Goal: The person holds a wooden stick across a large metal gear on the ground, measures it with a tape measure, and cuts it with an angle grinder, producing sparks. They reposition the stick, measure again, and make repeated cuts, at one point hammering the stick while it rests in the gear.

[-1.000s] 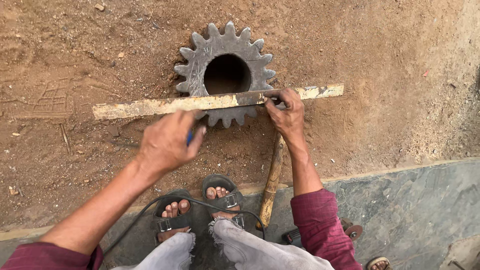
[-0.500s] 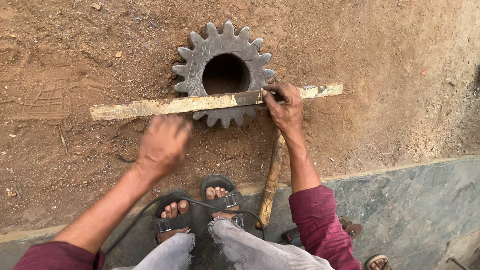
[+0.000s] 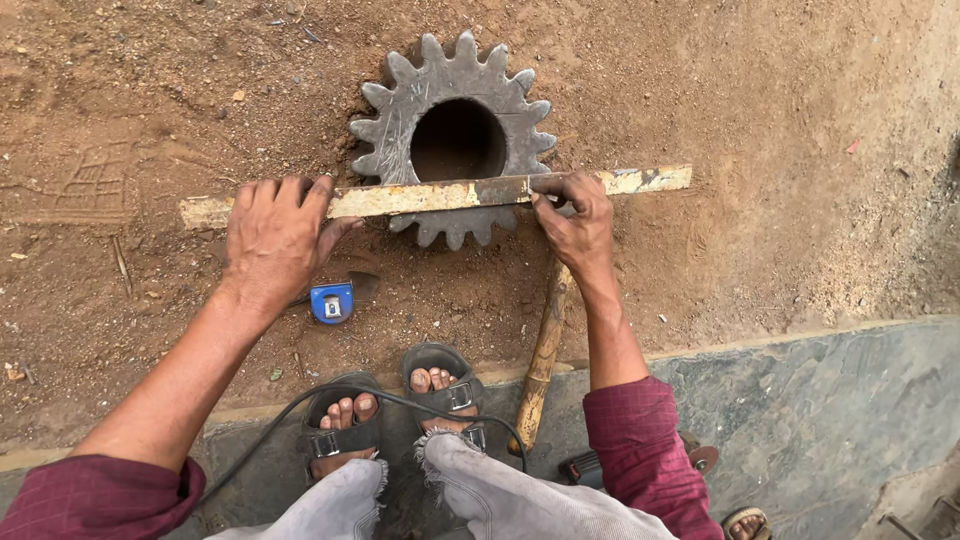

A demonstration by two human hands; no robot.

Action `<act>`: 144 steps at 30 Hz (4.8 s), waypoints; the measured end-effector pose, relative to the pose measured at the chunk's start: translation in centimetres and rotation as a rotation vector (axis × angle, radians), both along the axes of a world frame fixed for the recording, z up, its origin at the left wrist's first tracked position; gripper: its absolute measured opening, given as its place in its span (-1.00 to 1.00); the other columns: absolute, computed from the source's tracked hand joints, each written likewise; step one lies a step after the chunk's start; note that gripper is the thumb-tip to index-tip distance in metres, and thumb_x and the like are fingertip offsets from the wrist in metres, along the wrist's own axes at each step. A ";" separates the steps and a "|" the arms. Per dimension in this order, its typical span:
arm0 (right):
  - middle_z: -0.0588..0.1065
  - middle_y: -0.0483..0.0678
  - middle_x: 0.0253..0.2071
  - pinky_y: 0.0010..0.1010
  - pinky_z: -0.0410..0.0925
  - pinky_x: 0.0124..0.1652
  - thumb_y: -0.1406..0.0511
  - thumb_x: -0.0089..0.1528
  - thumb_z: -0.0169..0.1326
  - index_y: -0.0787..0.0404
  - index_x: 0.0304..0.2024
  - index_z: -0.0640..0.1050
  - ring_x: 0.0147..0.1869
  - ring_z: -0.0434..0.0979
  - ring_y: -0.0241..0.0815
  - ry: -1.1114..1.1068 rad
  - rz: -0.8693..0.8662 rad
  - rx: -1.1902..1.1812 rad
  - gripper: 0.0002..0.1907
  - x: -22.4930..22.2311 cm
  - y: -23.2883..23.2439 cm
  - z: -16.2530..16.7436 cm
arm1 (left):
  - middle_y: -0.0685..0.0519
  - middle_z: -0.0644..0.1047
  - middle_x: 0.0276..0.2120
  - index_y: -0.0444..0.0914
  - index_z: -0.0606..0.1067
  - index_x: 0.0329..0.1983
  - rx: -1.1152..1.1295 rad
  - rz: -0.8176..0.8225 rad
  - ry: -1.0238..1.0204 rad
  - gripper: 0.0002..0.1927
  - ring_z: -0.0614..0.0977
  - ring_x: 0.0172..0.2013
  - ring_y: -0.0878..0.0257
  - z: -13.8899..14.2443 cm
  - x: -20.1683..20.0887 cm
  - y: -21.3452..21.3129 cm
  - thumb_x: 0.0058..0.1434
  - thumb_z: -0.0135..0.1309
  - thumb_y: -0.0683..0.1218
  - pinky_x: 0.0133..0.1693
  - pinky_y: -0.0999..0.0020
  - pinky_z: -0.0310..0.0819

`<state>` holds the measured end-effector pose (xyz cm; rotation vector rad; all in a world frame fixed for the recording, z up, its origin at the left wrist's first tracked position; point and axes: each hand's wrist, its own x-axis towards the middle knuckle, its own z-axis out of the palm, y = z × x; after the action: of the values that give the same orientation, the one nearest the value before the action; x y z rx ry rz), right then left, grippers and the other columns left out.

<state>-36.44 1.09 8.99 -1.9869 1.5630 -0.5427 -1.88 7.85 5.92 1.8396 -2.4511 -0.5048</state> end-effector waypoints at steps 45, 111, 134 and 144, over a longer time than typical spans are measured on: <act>0.56 0.19 -0.20 -0.13 0.39 -0.21 -0.24 0.03 0.38 0.61 -0.08 0.56 -0.24 0.48 -0.08 -0.125 -2.003 0.580 -0.03 -14.1 40.2 1.2 | -0.22 0.61 -0.45 -0.34 0.63 -0.39 0.744 -0.972 -0.006 -0.59 0.69 -0.35 -0.06 4.3 -12.9 2.2 0.25 0.18 0.13 -0.16 0.05 0.59; 0.60 0.07 -0.07 -0.23 0.45 0.02 0.08 -0.03 0.40 0.25 0.10 0.44 -0.04 0.62 -0.10 0.058 -0.535 0.458 -0.25 -10.8 10.6 3.5 | -0.18 0.59 -0.62 -0.19 0.61 -0.59 0.046 0.123 0.206 -0.26 0.65 -0.59 -0.11 -5.1 -16.2 -9.3 0.45 -0.30 0.32 -0.52 0.00 0.55; 0.59 0.18 -0.06 -0.16 0.54 0.00 -0.01 -0.07 0.35 0.29 0.28 0.30 -0.05 0.67 0.05 0.182 -0.569 0.625 -0.01 -9.6 8.9 2.7 | -0.12 0.55 -0.71 -0.16 0.54 -0.69 0.019 0.133 0.184 -0.29 0.61 -0.72 0.00 -4.9 -16.4 -8.7 0.51 -0.30 0.20 -0.66 0.07 0.53; 0.58 0.20 -0.06 -0.14 0.55 -0.01 -0.03 -0.07 0.36 0.29 0.29 0.29 -0.05 0.67 0.06 0.161 -0.553 0.609 0.00 -10.4 9.4 1.6 | -0.10 0.55 -0.72 -0.14 0.53 -0.68 -0.082 0.121 0.164 -0.31 0.60 -0.72 0.05 -5.0 -16.4 -8.5 0.52 -0.29 0.19 -0.64 0.11 0.52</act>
<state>-46.79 10.53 10.60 -1.1641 2.0799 -0.0722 -18.28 -0.64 0.93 1.8216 -2.2070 -0.5170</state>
